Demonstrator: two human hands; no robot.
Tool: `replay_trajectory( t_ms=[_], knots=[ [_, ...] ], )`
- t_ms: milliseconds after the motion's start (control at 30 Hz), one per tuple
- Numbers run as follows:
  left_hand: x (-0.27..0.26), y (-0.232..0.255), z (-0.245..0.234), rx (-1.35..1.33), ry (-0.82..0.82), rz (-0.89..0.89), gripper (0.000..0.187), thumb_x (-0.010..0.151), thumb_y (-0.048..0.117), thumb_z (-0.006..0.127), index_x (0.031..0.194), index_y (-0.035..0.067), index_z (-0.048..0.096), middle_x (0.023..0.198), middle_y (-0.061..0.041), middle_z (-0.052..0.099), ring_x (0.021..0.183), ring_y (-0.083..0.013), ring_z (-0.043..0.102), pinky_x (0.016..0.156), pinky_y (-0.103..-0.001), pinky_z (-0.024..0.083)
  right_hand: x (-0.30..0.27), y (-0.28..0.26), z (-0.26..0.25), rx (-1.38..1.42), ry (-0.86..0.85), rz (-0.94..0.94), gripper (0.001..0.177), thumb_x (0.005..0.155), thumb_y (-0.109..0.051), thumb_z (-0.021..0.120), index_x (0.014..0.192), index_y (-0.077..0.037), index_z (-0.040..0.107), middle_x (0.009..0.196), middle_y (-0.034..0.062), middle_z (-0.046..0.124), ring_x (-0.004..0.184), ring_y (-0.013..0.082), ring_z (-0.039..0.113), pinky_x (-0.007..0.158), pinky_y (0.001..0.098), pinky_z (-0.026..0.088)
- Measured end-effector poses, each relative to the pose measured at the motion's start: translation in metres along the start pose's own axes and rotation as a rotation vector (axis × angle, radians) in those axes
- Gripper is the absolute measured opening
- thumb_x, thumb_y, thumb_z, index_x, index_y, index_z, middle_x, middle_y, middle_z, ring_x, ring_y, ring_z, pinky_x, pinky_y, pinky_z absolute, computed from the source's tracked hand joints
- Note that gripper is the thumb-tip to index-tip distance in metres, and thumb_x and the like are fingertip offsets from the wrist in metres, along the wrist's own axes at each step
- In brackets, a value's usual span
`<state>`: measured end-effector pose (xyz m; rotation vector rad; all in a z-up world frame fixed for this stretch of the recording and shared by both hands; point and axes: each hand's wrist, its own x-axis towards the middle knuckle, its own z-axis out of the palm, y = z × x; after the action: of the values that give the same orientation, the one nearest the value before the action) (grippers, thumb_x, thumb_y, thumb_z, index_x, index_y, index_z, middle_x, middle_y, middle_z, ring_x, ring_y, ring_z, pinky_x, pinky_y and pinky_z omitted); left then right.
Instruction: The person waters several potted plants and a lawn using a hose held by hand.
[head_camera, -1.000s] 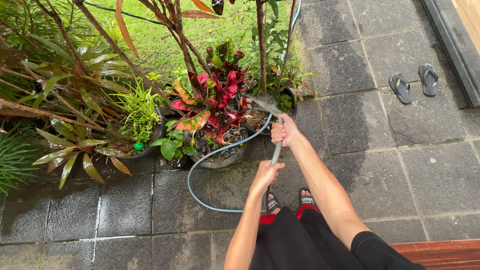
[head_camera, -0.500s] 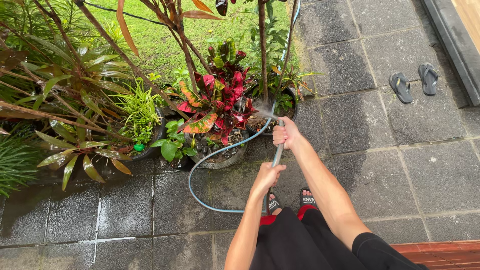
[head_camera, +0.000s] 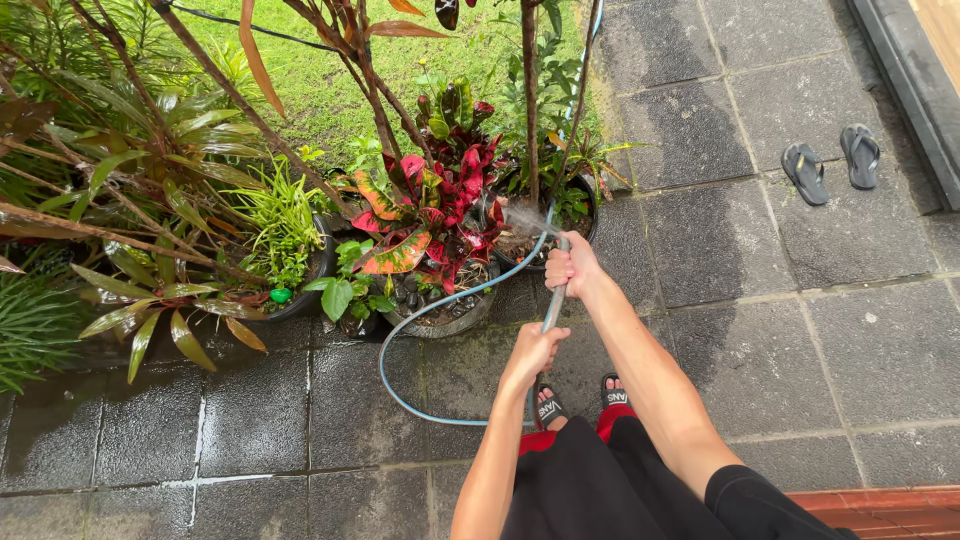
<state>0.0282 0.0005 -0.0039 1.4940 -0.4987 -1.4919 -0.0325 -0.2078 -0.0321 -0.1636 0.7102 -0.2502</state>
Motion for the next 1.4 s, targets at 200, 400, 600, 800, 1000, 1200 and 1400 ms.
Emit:
replay_trajectory(
  t_ms=[200,400,600,800,1000,1200,1400],
  knots=[
    [0.004,-0.001,0.000,-0.014,-0.004,0.005,0.031,0.090,0.017,0.069,0.070,0.011,0.046,0.054,0.006,0.041,0.041,-0.0063,0.033,0.039,-0.029,0.023,0.008,-0.004,-0.004,-0.024,-0.003,0.019,0.059,0.098,-0.056,0.044,0.054,-0.022,0.024,0.043,-0.0089,0.021,0.033,0.0067,0.019,0.034,0.0252,0.018],
    [0.013,0.006,0.005,-0.056,-0.013,0.031,0.030,0.090,0.016,0.069,0.070,0.011,0.047,0.053,0.006,0.040,0.040,-0.0060,0.032,0.039,-0.029,0.021,0.005,-0.017,0.008,-0.085,-0.014,0.003,0.059,0.096,-0.056,0.043,0.053,-0.022,0.024,0.043,-0.0086,0.021,0.033,0.0075,0.019,0.035,0.0259,0.017],
    [0.030,0.017,0.020,-0.040,0.036,0.079,0.033,0.089,0.015,0.070,0.066,0.011,0.046,0.052,0.005,0.041,0.039,-0.0066,0.033,0.037,-0.029,0.022,-0.021,-0.044,0.038,-0.177,-0.038,-0.067,0.061,0.096,-0.059,0.044,0.053,-0.020,0.026,0.043,-0.0080,0.021,0.034,0.0082,0.019,0.035,0.0267,0.016],
    [0.062,0.023,0.046,-0.006,0.139,0.168,0.036,0.086,0.016,0.073,0.061,0.011,0.049,0.052,0.004,0.045,0.041,-0.0074,0.037,0.040,-0.029,0.026,-0.052,-0.077,0.067,-0.281,-0.124,-0.147,0.064,0.096,-0.060,0.043,0.051,-0.018,0.026,0.042,-0.0063,0.021,0.033,0.0100,0.021,0.035,0.0290,0.018],
    [0.086,0.041,0.073,0.003,0.177,0.231,0.034,0.085,0.016,0.074,0.060,0.011,0.051,0.053,0.005,0.046,0.044,-0.0061,0.038,0.044,-0.030,0.027,-0.076,-0.108,0.082,-0.344,-0.175,-0.223,0.066,0.098,-0.060,0.043,0.051,-0.017,0.027,0.042,-0.0058,0.021,0.033,0.0100,0.020,0.034,0.0288,0.019],
    [0.104,0.062,0.103,-0.023,0.218,0.300,0.039,0.084,0.015,0.074,0.056,0.011,0.048,0.051,0.005,0.044,0.044,-0.0064,0.035,0.044,-0.030,0.024,-0.094,-0.136,0.093,-0.412,-0.234,-0.296,0.065,0.100,-0.058,0.040,0.051,-0.017,0.027,0.041,-0.0055,0.022,0.032,0.0095,0.020,0.032,0.0281,0.020],
    [0.108,0.081,0.123,-0.014,0.279,0.336,0.037,0.084,0.016,0.073,0.056,0.010,0.050,0.050,0.005,0.044,0.044,-0.0065,0.036,0.044,-0.031,0.025,-0.109,-0.152,0.103,-0.493,-0.276,-0.318,0.064,0.102,-0.057,0.039,0.054,-0.016,0.028,0.043,-0.0052,0.023,0.034,0.0096,0.021,0.034,0.0280,0.021]
  ],
)
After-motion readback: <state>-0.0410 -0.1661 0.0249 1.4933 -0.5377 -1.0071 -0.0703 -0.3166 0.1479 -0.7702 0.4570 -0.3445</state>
